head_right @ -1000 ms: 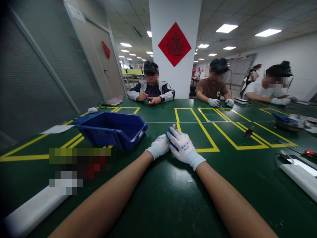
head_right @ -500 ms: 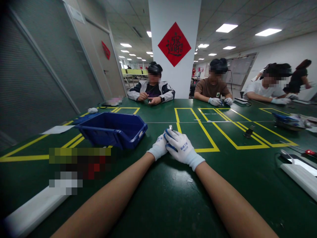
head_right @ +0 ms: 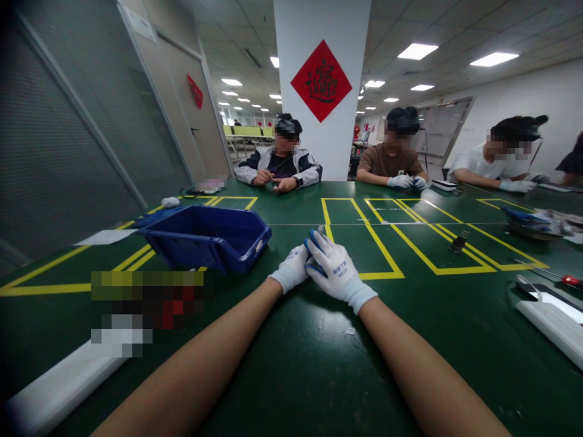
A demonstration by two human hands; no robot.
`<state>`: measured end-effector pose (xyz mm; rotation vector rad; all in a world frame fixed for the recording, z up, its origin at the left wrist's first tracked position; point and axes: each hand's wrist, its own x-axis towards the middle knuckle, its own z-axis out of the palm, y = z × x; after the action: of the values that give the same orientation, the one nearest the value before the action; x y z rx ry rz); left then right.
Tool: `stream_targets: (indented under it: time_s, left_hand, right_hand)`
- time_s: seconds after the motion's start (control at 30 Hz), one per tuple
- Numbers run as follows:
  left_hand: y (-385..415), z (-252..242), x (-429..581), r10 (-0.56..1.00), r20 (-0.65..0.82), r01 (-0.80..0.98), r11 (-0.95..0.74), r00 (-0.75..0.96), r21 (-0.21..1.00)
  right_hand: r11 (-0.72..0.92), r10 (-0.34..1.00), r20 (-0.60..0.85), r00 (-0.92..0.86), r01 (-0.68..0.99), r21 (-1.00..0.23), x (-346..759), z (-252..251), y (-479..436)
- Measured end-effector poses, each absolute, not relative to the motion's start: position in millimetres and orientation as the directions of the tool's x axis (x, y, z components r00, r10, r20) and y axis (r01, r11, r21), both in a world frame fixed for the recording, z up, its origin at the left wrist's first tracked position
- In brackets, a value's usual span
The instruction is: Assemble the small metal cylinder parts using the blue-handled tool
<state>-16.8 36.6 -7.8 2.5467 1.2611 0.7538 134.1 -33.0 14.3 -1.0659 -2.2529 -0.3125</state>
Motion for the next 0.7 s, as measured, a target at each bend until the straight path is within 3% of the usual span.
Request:
stream_targets:
  time_s: [0.4,0.7]
  left_hand:
    - [41.9,-11.2,-17.7,0.836,0.273,0.739,-0.548,0.476,0.392]
    - [32.8,-3.0,-18.2,0.803,0.329,0.677,-0.596,0.497,0.431]
  right_hand:
    - [0.671,0.61,0.57,-0.55,0.742,-0.002,131.7,13.2,-33.3]
    - [0.654,0.615,0.609,-0.501,0.756,-0.039,134.7,9.9,-29.4]
